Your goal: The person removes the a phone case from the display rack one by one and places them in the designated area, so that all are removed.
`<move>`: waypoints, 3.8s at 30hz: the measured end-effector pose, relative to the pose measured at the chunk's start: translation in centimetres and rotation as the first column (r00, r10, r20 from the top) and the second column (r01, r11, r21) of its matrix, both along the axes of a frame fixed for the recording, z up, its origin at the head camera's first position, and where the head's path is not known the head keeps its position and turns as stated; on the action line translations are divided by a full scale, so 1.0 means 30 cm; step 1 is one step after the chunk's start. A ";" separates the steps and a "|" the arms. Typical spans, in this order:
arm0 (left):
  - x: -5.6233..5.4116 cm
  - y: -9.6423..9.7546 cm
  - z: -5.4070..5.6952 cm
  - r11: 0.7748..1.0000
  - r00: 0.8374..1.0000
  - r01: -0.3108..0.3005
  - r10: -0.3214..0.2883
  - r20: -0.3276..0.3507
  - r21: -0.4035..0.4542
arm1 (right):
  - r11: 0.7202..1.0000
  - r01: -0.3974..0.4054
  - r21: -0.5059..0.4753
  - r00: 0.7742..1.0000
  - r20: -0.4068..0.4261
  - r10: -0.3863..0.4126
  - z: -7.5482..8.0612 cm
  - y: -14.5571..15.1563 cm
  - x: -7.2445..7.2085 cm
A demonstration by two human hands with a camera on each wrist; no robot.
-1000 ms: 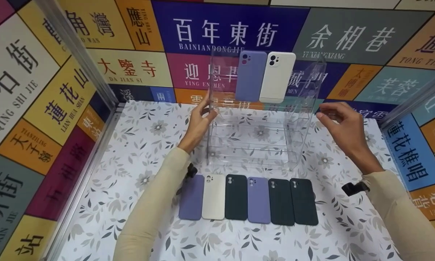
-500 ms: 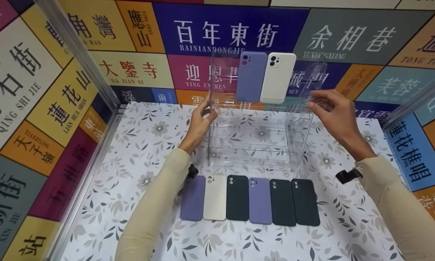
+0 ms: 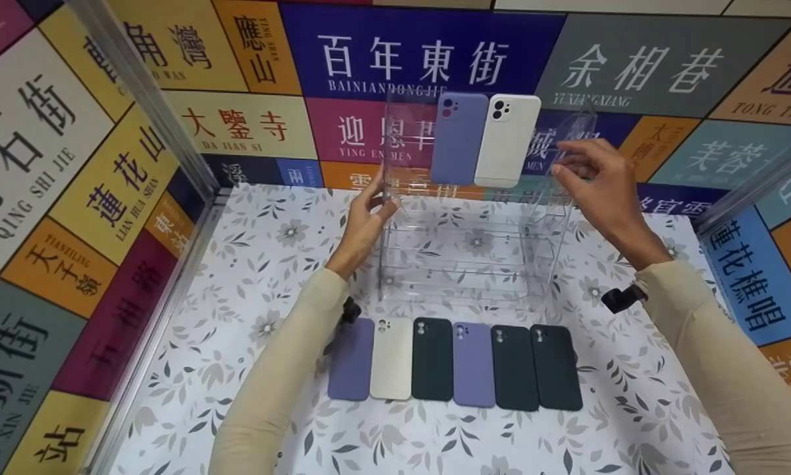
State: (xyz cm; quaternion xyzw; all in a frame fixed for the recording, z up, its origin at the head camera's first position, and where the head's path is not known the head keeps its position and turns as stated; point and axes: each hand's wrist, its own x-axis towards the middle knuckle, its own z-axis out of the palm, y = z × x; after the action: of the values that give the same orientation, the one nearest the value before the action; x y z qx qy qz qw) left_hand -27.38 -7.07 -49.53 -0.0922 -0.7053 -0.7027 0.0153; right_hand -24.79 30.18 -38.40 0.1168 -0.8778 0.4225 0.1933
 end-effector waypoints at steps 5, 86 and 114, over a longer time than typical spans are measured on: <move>-0.002 0.003 0.000 1.000 1.000 -0.004 0.004 -0.007 -0.002 | 1.000 0.026 0.012 0.999 0.046 -0.027 0.012 -0.016 -0.022; -0.005 0.006 -0.007 0.999 1.000 -0.010 0.010 0.002 0.035 | 0.996 0.036 -0.086 0.976 -0.209 -0.053 0.084 -0.136 -0.093; 0.000 0.001 -0.001 0.999 1.000 0.005 -0.005 -0.003 0.049 | 0.984 0.079 -0.160 0.984 -0.146 -0.103 0.103 -0.077 0.071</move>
State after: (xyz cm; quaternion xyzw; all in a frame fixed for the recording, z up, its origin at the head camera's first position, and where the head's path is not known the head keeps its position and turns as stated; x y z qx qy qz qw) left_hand -27.38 -7.02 -49.57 -0.0945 -0.6876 -0.7197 0.0166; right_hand -22.66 27.87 -35.31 0.0936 -0.8294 0.4694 0.2880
